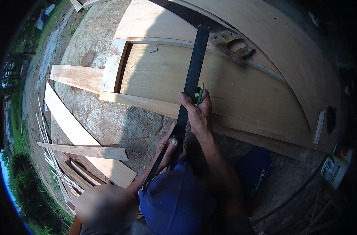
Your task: The person measures and marks a wooden plank using a try square and pencil, then saws the plank to size. They fit the cut piece into a wooden frame and use a hammer to tap it into place.
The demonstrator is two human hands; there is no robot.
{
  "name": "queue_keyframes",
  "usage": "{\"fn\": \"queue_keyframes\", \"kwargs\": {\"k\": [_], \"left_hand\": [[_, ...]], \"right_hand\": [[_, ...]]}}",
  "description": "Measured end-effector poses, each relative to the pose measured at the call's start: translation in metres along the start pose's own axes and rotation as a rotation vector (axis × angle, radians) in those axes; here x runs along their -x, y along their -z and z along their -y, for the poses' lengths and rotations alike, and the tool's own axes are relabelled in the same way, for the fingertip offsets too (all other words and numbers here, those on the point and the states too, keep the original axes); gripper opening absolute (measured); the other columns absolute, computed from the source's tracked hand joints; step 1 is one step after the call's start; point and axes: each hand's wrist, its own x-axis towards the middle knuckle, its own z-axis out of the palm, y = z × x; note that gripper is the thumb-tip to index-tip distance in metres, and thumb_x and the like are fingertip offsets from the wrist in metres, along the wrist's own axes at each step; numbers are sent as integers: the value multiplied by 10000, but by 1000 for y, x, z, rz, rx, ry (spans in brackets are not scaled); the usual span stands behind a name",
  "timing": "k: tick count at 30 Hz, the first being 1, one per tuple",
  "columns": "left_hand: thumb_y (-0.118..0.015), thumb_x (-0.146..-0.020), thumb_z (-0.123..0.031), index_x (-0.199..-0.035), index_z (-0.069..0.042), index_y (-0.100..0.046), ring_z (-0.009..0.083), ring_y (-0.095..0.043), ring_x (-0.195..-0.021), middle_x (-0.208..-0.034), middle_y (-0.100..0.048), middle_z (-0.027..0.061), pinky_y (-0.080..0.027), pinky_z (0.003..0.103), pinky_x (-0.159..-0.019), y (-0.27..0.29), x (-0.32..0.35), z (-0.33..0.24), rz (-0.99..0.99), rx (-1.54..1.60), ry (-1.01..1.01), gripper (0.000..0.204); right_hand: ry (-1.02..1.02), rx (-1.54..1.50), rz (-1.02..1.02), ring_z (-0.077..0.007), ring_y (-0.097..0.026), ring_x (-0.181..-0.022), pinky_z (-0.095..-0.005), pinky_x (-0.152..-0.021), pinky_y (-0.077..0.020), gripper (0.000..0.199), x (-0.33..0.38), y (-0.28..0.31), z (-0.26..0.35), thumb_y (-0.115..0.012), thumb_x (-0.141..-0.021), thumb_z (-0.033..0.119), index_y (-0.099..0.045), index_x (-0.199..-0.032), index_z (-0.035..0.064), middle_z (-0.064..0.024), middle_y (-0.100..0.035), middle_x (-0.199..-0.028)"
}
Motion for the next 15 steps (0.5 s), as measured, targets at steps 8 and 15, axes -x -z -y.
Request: {"fn": "queue_keyframes", "kwargs": {"k": [8, 15], "left_hand": [[-614, -1043, -322, -1617, -29, -229, 131, -506, -1303, -1508, -516, 76, -389, 300, -1109, -3, -3, 24, -29, -15, -15, 751], [-609, -1045, -279, -1606, -7, -244, 151, -439, -1397, -1579, -443, 102, -353, 324, -1157, -1, -5, 20, -2, 16, 29, 723]], "right_hand": [[-59, -44, -22, -93, -595, -876, -281, -840, -493, 362, -1, 5, -3, -813, -887, 180, -583, -1136, 53, -10, -648, -967], [-67, -72, -21, -89, -592, -889, -281, -851, -489, 367, -4, 7, -7, -814, -883, 161, -583, -1147, 54, -5, -644, -981]]}}
